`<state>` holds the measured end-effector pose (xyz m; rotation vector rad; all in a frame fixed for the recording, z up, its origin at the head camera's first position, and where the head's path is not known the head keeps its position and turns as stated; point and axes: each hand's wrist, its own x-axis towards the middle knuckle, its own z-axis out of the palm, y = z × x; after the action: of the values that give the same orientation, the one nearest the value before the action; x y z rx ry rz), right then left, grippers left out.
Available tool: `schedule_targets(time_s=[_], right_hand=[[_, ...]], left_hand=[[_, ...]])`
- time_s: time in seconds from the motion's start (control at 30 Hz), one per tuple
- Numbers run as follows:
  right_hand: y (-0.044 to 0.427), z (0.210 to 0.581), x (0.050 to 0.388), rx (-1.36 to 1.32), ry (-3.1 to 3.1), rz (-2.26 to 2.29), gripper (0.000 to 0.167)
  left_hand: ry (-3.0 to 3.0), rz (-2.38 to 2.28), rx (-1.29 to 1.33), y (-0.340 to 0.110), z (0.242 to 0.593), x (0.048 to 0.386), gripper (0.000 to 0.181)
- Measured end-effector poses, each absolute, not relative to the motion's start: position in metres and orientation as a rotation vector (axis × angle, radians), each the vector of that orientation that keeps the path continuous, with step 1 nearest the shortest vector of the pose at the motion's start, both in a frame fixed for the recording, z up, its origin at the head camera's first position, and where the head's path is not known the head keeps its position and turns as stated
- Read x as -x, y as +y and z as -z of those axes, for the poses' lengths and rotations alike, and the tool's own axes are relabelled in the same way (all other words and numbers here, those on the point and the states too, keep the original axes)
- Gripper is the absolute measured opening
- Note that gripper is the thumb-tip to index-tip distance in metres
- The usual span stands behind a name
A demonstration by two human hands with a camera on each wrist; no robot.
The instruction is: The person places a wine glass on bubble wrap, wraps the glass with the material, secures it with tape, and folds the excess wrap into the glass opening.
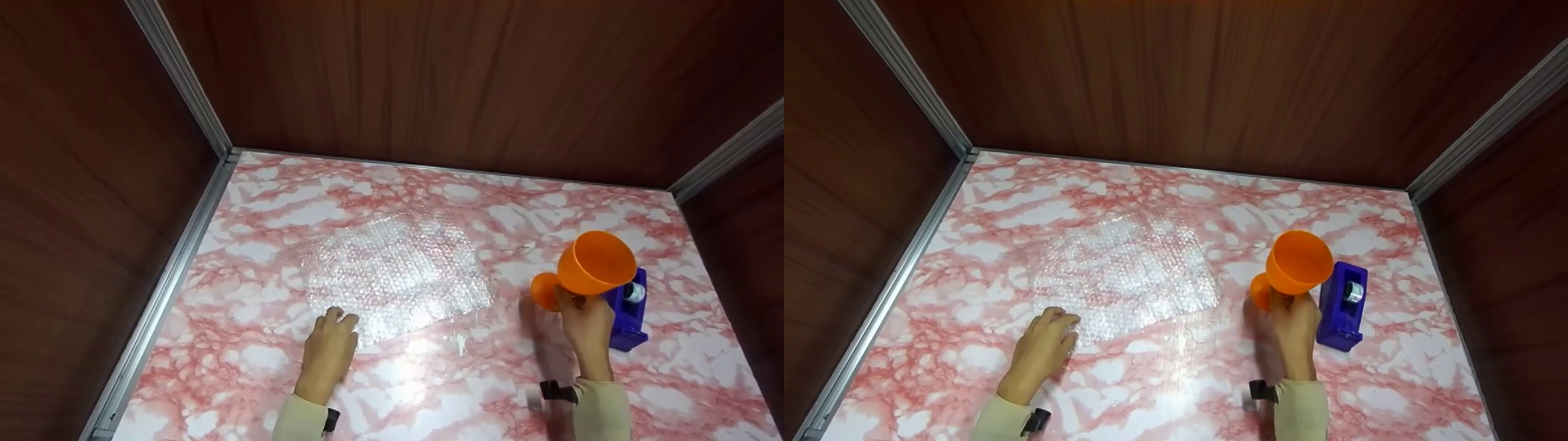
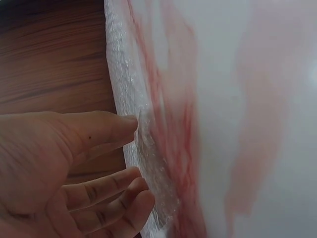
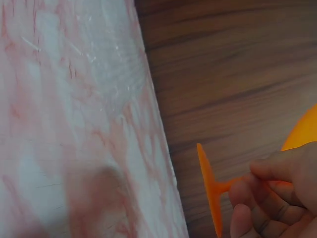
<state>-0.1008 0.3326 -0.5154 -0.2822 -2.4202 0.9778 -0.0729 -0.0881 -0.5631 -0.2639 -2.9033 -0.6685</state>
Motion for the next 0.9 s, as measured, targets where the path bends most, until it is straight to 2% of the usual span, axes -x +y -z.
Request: schedule_targets(time_s=[0.4,0.9], right_hand=[[0.323,0.509,0.079,0.217,-2.409,-0.947,0.017],[0.317,0.509,0.073,0.244,-2.410,-1.006,0.018]], left_hand=[[-2.874,0.678,0.370,-0.087,0.563,0.075,0.022],[-2.894,0.690,0.484,-0.077,0.561,0.082,0.020]])
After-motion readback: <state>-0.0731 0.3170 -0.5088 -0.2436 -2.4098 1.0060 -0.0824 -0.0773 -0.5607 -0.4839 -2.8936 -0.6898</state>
